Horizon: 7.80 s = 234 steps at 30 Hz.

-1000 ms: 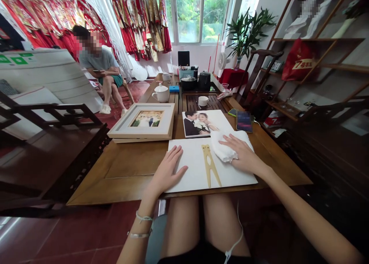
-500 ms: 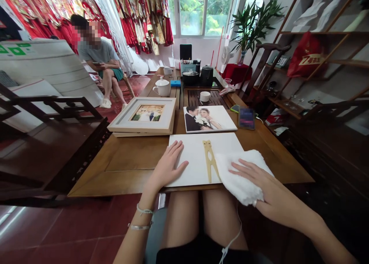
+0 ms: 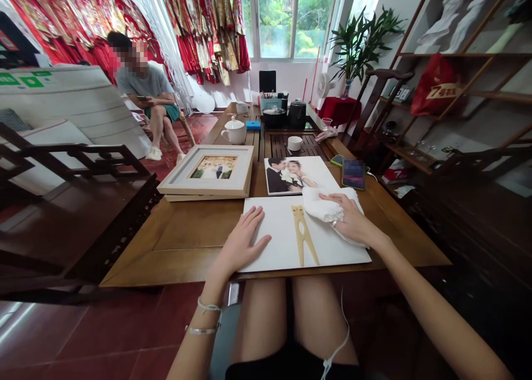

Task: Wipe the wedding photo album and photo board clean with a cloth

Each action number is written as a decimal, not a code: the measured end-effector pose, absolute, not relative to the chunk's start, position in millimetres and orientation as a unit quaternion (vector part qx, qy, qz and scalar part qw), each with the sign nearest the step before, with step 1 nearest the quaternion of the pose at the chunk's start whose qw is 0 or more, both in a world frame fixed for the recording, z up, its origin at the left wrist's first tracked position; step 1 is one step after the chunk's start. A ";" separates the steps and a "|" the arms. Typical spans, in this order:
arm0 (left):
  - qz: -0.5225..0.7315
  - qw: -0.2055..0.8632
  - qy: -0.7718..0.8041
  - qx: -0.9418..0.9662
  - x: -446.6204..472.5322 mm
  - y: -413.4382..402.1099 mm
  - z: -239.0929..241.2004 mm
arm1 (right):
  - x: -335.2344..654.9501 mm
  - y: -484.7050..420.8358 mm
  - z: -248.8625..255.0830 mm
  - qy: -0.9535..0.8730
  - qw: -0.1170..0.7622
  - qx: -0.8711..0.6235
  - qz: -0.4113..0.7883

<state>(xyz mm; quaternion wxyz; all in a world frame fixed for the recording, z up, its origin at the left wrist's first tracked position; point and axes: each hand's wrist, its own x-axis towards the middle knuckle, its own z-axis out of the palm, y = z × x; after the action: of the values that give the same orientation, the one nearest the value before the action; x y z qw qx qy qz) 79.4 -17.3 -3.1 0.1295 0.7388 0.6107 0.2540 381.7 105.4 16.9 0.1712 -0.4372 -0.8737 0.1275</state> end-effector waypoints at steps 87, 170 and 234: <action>0.276 0.145 0.603 0.734 75.7 -13.2 -12.3 | 285.7 45.5 55.9 -0.908 0.106 -0.341 0.217; 0.307 0.132 0.621 0.709 82.5 -12.6 -13.9 | 307.0 -9.3 34.5 -0.964 0.084 -0.227 0.112; 0.303 0.125 0.614 0.718 80.3 -13.1 -12.9 | 411.4 133.5 21.6 -0.869 0.217 -0.350 0.273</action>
<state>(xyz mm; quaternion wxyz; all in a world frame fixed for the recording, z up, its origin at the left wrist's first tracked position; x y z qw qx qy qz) 80.3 -13.1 -12.9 0.1247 0.7178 0.6143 0.3031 411.4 133.5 21.6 0.2174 -0.3497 -0.8694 0.2732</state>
